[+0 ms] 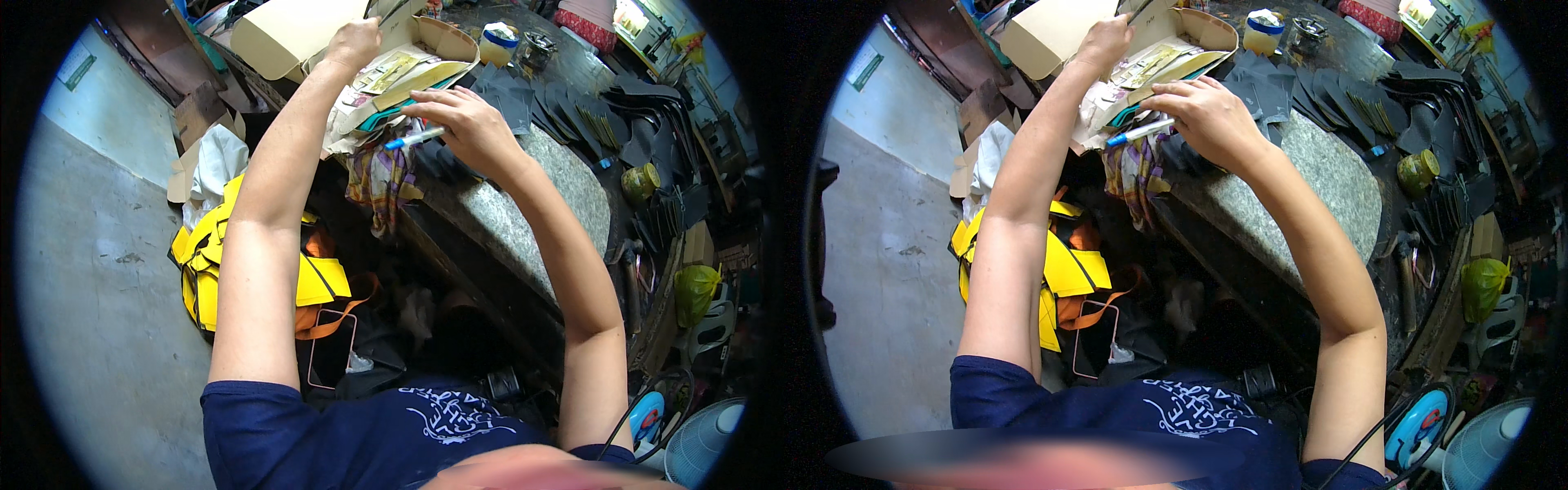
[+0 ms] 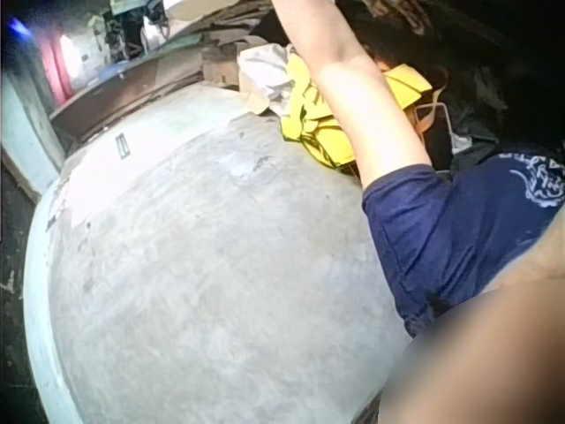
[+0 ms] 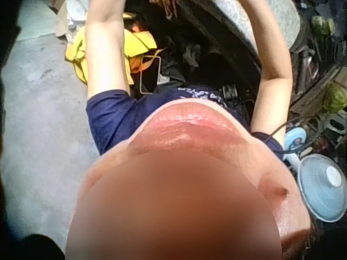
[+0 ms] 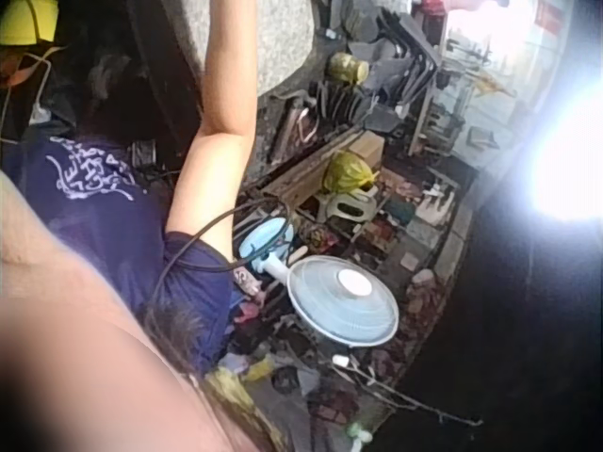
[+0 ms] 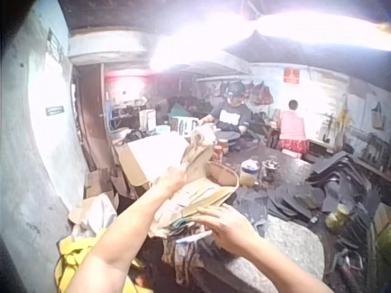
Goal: The person sorts and organizes various materials on a cluttered workbench. They handle an orange bag, yellow foam pieces, and black rubber-like sheets, moving them into piles. They also pick up and examine cardboard shoe insole templates, separating and stacking them.
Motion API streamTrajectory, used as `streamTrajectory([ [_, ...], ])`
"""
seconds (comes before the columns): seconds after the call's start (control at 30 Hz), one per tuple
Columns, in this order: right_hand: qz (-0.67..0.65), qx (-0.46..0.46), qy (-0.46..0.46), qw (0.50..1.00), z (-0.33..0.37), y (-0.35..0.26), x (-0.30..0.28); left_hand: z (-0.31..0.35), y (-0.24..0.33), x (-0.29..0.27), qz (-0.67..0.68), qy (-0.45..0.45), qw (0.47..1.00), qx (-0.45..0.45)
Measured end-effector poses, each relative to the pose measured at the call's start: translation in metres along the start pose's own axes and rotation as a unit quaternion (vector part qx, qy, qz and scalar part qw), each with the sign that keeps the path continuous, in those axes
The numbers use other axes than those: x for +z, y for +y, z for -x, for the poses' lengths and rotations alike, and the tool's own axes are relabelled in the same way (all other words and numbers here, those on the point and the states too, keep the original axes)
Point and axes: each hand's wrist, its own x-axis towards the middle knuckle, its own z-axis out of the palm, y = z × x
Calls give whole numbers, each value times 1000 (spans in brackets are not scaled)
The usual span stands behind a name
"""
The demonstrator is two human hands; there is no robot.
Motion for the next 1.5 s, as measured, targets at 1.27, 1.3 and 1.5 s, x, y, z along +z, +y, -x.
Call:
streamTrajectory([
  [1.27, -468, 493, 240, 693, 261, -3, -116, 218, 346, -18, 803, -256, 513, -163],
  [1.3, -471, 489, 250, 691, 261, -4, -115, 219, 348, -18, 811, -237, 505, -177],
  [1.5, -488, 444, 314, 682, 259, -6, -116, 227, 344, -25, 828, -194, 487, -199],
])
